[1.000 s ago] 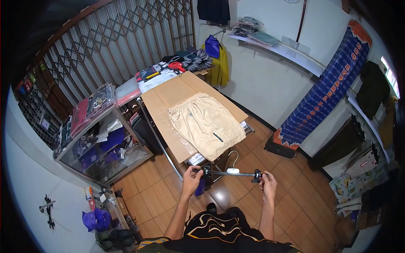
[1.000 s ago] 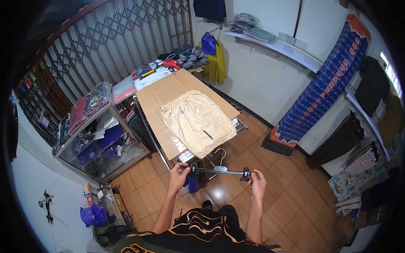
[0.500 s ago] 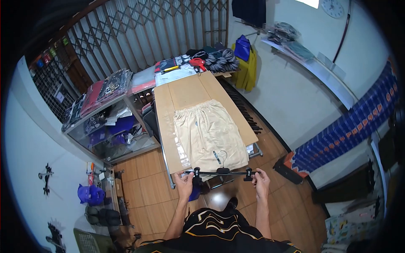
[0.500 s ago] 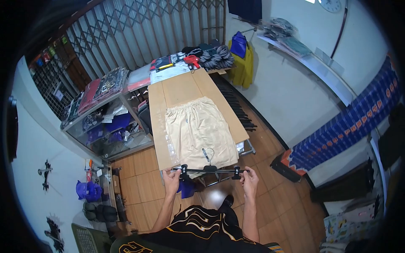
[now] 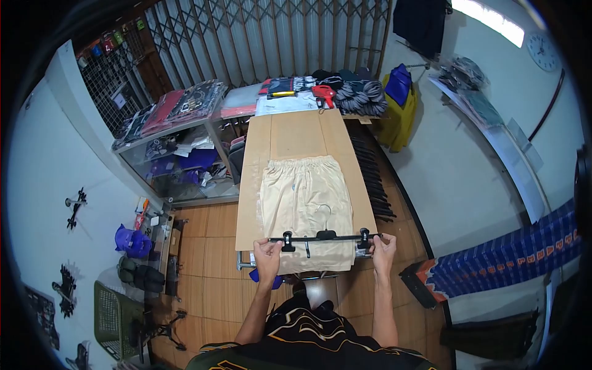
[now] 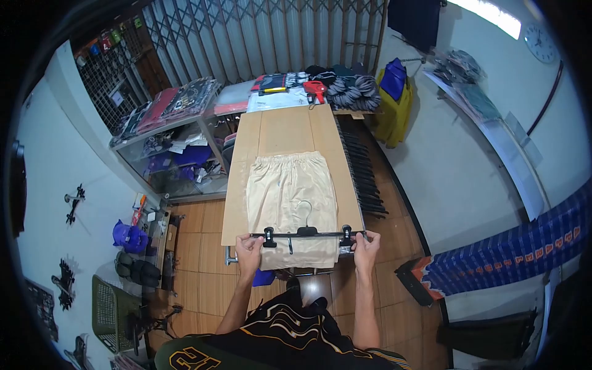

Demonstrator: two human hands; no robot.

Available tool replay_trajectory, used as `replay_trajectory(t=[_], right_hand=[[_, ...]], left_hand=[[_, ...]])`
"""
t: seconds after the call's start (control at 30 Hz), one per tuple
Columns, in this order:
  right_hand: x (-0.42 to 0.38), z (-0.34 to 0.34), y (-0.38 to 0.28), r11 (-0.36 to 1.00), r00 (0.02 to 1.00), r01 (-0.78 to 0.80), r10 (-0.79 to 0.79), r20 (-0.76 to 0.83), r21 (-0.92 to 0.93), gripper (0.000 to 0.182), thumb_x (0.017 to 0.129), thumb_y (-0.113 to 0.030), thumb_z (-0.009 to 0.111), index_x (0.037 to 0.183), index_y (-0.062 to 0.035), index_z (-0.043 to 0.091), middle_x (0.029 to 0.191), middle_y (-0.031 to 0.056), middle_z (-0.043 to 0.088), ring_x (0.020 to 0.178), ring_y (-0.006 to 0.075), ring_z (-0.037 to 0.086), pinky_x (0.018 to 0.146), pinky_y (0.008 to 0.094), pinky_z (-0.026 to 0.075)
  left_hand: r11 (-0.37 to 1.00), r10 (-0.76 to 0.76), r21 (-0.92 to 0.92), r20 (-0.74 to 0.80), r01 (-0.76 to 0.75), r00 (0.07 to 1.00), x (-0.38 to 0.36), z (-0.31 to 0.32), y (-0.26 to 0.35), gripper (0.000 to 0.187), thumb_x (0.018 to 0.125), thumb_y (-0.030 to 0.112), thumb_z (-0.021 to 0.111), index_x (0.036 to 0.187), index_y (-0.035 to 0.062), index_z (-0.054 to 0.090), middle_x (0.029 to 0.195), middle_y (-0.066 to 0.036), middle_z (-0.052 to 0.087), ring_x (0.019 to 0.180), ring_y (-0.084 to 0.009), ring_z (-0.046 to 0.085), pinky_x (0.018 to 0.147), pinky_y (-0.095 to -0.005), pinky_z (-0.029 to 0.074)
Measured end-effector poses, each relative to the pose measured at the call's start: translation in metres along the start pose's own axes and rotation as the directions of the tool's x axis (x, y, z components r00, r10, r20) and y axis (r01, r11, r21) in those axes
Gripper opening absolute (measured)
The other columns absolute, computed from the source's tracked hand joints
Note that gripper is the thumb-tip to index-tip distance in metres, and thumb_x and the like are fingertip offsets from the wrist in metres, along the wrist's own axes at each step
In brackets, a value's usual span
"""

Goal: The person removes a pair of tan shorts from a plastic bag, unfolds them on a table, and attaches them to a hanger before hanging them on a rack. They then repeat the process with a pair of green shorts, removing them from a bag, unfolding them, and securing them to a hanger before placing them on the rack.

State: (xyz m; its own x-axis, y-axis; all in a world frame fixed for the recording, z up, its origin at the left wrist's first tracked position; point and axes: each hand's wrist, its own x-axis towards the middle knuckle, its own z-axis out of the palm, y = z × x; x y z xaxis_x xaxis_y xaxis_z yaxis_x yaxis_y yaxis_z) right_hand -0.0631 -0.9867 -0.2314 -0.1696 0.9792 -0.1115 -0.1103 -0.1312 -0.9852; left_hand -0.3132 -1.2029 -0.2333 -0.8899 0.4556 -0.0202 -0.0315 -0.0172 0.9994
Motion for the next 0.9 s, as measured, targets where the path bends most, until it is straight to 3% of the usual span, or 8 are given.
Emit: replay_trajectory(t=[0.1, 0.23, 0.43, 0.63, 0.67, 0.77, 0.9], right_hand=[[0.028, 0.019, 0.0, 1.0, 0.999, 0.022, -0.022, 0.031, -0.008, 0.026, 0.101, -0.009, 0.061, 0.118, -0.0028, 0.042, 0.088, 0.0162, 0.071, 0.056, 0.0094, 0.054, 0.048, 0.0231, 0.041], [0.073, 0.051, 0.002, 0.998, 0.996, 0.056, -0.055, 0.066, -0.014, 0.024, 0.1, -0.005, 0.06, 0.114, 0.0, 0.041, 0.088, 0.0185, 0.071, 0.057, 0.0103, 0.054, 0.05, 0.0245, 0.042], [0.154, 0.107, 0.011, 0.973, 0.983, 0.166, -0.151, 0.103, -0.161, 0.017, 0.098, -0.005, 0.062, 0.109, 0.0014, 0.051, 0.088, 0.0143, 0.071, 0.061, 0.0112, 0.059, 0.054, 0.0258, 0.047], [0.214, 0.161, 0.005, 0.902, 0.988, 0.157, -0.141, 0.07, -0.402, 0.029, 0.092, -0.011, 0.069, 0.114, 0.0067, 0.062, 0.099, 0.017, 0.075, 0.084, 0.0189, 0.071, 0.074, 0.0297, 0.055], [0.217, 0.168, 0.0, 0.863, 0.984, 0.179, -0.167, 0.068, -0.473, 0.035, 0.09, -0.013, 0.07, 0.118, 0.0077, 0.063, 0.104, 0.0182, 0.075, 0.094, 0.0219, 0.071, 0.084, 0.0311, 0.054], [0.233, 0.189, -0.006, 0.861, 0.988, 0.149, -0.107, 0.111, -0.487, 0.037, 0.089, -0.014, 0.07, 0.12, 0.0061, 0.065, 0.107, 0.0175, 0.075, 0.097, 0.021, 0.071, 0.088, 0.0312, 0.053], [0.263, 0.209, 0.006, 0.788, 0.994, 0.103, -0.053, 0.101, -0.607, 0.049, 0.085, -0.022, 0.075, 0.125, 0.0037, 0.065, 0.108, 0.0195, 0.074, 0.103, 0.0217, 0.071, 0.094, 0.0337, 0.051]], left_hand=[[1.0, -0.001, -0.03, -0.013, 0.0, 1.0, 0.028, 0.005, -0.002, 0.044, 0.092, 0.007, 0.074, 0.121, -0.0053, 0.042, 0.093, -0.016, 0.069, 0.086, -0.016, 0.066, 0.078, -0.0271, 0.053], [0.995, 0.064, -0.071, -0.012, -0.065, 0.998, 0.079, 0.016, -0.006, 0.043, 0.09, 0.005, 0.074, 0.119, -0.0046, 0.043, 0.092, -0.014, 0.066, 0.081, -0.0134, 0.061, 0.072, -0.0251, 0.05], [0.992, 0.12, 0.023, 0.002, -0.12, 0.993, 0.176, 0.027, -0.007, 0.05, 0.086, 0.01, 0.079, 0.122, -0.009, 0.05, 0.107, -0.023, 0.07, 0.089, -0.0192, 0.066, 0.079, -0.0299, 0.054], [0.9, 0.263, 0.352, 0.033, -0.258, 0.964, 0.265, 0.034, -0.013, 0.061, 0.077, 0.02, 0.087, 0.123, -0.0086, 0.06, 0.115, -0.022, 0.07, 0.102, -0.0292, 0.068, 0.092, -0.0384, 0.053], [0.906, 0.229, 0.359, 0.025, -0.223, 0.973, 0.276, 0.036, -0.013, 0.066, 0.073, 0.025, 0.089, 0.123, -0.0067, 0.061, 0.118, -0.022, 0.069, 0.106, -0.0329, 0.067, 0.094, -0.0407, 0.053], [0.86, 0.296, 0.425, 0.033, -0.282, 0.955, 0.318, 0.045, -0.032, 0.069, 0.071, 0.028, 0.09, 0.125, -0.0049, 0.062, 0.12, -0.023, 0.069, 0.11, -0.0337, 0.067, 0.095, -0.0415, 0.053], [0.904, 0.174, 0.393, 0.019, -0.168, 0.985, 0.346, 0.06, -0.038, 0.076, 0.067, 0.034, 0.092, 0.129, 0.0011, 0.062, 0.12, -0.019, 0.07, 0.111, -0.0336, 0.068, 0.095, -0.0418, 0.053]])
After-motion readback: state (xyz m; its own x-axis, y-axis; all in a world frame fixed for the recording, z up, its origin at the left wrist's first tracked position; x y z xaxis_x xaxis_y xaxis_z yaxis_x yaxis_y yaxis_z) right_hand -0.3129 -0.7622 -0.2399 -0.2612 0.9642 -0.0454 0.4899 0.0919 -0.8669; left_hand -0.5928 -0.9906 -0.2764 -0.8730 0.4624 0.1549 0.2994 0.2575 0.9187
